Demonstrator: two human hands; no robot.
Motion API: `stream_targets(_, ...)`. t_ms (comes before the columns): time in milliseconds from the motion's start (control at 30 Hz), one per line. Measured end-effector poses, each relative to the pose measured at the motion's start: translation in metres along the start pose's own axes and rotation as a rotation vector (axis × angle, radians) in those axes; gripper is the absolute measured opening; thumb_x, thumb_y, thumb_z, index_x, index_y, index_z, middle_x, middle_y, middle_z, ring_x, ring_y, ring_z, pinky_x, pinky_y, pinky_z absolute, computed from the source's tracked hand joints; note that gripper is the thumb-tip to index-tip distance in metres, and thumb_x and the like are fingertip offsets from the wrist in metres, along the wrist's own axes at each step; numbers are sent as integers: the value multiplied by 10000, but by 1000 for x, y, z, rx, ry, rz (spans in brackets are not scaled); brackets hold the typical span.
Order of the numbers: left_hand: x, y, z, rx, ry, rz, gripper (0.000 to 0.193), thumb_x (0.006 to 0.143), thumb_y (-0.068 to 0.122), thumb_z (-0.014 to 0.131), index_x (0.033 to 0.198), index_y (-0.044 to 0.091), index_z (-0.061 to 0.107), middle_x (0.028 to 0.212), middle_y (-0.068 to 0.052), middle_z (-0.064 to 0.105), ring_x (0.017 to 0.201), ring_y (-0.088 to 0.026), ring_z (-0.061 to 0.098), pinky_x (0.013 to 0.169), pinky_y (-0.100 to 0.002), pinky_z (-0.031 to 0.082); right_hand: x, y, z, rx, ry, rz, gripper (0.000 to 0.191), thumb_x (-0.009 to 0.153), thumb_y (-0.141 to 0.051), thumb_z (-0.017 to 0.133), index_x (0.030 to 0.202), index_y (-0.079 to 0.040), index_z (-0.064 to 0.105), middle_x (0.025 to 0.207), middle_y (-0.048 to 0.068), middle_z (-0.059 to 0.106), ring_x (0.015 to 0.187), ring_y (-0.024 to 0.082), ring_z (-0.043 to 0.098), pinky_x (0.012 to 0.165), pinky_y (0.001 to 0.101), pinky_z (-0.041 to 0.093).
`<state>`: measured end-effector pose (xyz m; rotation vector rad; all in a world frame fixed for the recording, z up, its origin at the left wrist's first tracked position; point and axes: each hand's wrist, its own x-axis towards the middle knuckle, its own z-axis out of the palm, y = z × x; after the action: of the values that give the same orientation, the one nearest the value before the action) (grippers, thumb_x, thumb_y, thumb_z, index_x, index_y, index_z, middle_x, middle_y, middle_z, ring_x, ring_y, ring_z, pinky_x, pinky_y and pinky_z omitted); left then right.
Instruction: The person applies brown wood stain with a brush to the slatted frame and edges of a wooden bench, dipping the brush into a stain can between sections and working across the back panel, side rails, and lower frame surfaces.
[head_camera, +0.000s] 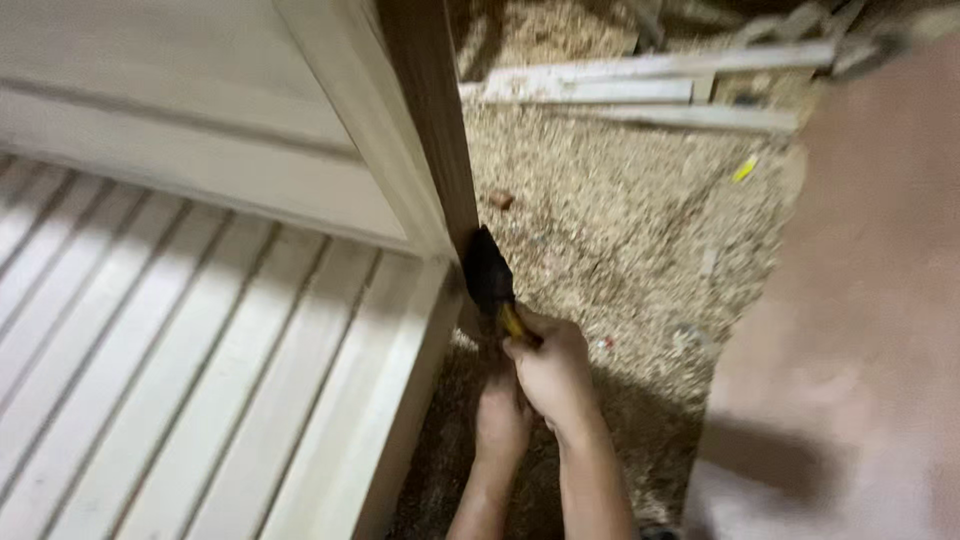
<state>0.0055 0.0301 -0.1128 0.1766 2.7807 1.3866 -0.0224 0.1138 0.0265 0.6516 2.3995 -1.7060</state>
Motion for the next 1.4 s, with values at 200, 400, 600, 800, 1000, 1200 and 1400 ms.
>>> stream_targets(200,-3,52,-43,305,33,251,797,634,43,738,1361,-112,449,1365,-343,500,1275,-487,490,1093,-571,374,-22,-64,-29,117,4,-138,453,830,33,691,1277,-37,696,1166,158,766,1002,237,747,885,356,560)
stream_targets(400,-17,112,-133,771,73,284,965,719,-29,765,1567,-11,305,1664,-208,283,1534,-313,274,1188,-452,297,-42,-153,-61,226,-10,-23,440,870,48,704,1309,15,708,1065,247,777,762,194,612,665,318,477)
stream_targets(600,-20,196,-214,435,-310,-78,1081,713,102,877,1546,-19,199,1652,-204,157,1543,-334,164,1221,-485,225,-55,-239,-102,143,31,-78,456,836,39,723,1288,9,676,788,16,695,540,73,540,480,247,433)
stream_targets(800,0,259,-257,361,-166,-13,996,700,16,825,1527,-31,270,1637,-223,226,1529,-361,212,1223,-490,241,-76,-321,-126,134,7,-80,407,860,49,706,1266,35,698,670,72,628,470,119,487,406,280,374)
stream_targets(1000,24,293,-289,489,-79,-53,980,727,-75,744,1563,0,238,1671,-164,183,1538,-293,230,1253,-462,197,-133,-410,-148,39,28,47,378,921,-30,630,1297,-13,653,779,98,704,460,96,488,373,236,389)
stream_targets(1200,33,303,-329,368,-46,-246,969,802,223,796,1541,-42,227,1640,-200,179,1532,-306,195,1256,-460,157,-136,-479,-139,231,-28,-226,277,955,-46,610,1204,47,688,755,104,657,467,83,518,350,210,378)
stream_targets(1400,12,264,-405,227,465,-225,724,768,-53,511,1482,-92,398,1583,-270,345,1497,-367,298,1232,-501,213,-120,-500,-80,654,-232,-247,189,922,-9,645,1101,-36,699,730,39,645,474,65,524,359,201,349)
